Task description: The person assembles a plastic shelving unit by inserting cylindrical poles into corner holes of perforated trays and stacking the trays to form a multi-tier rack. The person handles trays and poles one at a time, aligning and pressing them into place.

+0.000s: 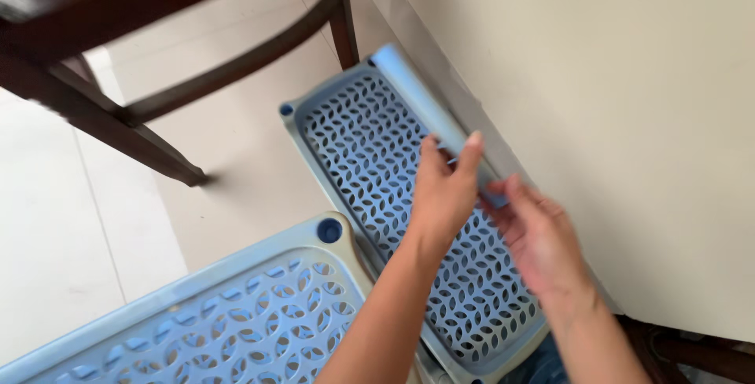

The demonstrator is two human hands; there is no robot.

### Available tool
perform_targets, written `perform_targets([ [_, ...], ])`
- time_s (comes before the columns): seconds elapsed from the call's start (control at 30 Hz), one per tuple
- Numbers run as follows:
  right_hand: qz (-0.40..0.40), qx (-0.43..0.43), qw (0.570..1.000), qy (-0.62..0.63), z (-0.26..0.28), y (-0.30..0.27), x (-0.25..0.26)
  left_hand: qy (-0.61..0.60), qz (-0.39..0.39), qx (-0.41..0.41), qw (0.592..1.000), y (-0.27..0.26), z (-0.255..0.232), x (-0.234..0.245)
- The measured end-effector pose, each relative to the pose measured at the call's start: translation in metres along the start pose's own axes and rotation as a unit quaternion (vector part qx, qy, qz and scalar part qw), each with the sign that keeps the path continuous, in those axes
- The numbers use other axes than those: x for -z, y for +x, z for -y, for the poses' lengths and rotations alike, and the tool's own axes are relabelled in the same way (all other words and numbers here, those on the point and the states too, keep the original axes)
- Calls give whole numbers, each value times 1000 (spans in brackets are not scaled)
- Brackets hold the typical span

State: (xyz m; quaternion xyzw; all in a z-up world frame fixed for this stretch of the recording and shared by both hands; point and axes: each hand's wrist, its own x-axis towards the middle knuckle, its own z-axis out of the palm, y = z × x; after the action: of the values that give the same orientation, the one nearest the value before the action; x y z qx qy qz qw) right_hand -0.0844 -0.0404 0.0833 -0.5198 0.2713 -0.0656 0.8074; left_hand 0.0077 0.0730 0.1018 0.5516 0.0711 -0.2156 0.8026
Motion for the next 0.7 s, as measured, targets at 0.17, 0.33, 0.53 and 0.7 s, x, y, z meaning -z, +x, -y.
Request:
perform_targets([
  [0.17,142,116,964,-192,38,-45,-74,49,12,-75,996,-61,-85,38],
  [0.33,130,205,866,-436,65,-76,-141,243,31,-130,961,-112,-135,73],
  [0.53,193,185,901,-343,60,-91,-181,299,4,-339,892,-138,-137,131],
  [0.7,186,186,893,-365,35,-87,-185,452,-79,-197,866,-146,-112,160],
])
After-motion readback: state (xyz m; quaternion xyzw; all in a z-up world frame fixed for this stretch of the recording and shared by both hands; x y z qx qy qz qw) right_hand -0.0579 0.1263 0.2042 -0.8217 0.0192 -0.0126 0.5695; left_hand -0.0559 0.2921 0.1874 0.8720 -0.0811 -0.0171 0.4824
